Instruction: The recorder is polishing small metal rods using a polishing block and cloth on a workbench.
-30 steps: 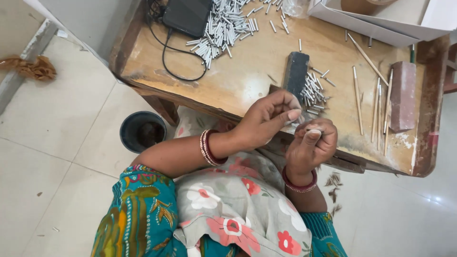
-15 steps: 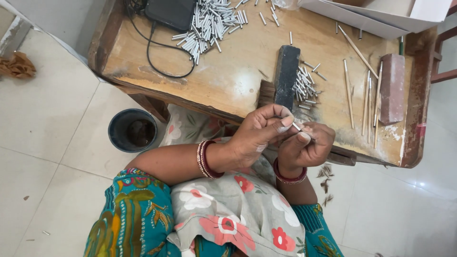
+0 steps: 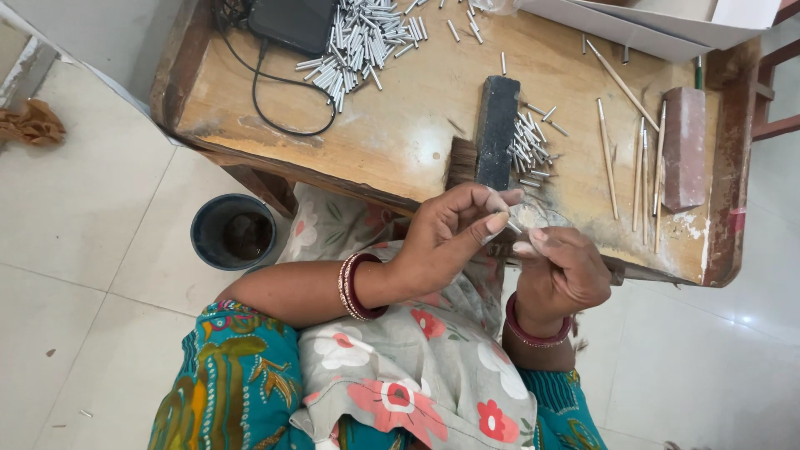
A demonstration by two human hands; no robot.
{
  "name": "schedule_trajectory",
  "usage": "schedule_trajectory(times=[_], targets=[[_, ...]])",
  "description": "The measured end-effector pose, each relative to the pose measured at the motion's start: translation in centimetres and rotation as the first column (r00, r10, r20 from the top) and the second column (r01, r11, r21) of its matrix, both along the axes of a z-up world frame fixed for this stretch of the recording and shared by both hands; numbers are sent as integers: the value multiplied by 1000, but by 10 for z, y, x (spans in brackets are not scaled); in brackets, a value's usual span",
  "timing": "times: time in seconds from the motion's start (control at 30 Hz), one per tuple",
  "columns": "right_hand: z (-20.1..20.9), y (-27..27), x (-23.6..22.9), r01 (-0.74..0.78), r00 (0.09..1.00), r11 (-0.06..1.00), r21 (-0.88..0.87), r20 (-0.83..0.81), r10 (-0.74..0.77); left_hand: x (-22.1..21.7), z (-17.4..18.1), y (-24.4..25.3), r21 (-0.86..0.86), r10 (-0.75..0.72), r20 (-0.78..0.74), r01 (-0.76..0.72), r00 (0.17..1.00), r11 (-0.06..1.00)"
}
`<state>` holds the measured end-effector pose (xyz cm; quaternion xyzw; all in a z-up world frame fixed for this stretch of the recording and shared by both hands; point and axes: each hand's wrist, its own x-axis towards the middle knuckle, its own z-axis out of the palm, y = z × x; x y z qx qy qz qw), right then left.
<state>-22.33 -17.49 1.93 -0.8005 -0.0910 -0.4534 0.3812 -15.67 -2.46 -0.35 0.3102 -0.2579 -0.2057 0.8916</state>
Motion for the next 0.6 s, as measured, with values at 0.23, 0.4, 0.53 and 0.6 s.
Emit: schedule_trajectory(times=[0.23,0.4,0.53,0.6], targets=[[12,11,8,18,1000,1000,-7,14,-18,2,3,2,2,-9,-39,9,999,1000],[-5,2,6,20,1000,999,27,-13,-20,1,0,3,25,8,-17,-8,1000,1000],[0,7,7,19,999,1000,-4,-26,-19,-1,-1,4,56,10,32,-12,999,998],[1,7,7,-28,999,1000,-14,-19,28,-1,2,4,43,0,-19,0,1000,999]])
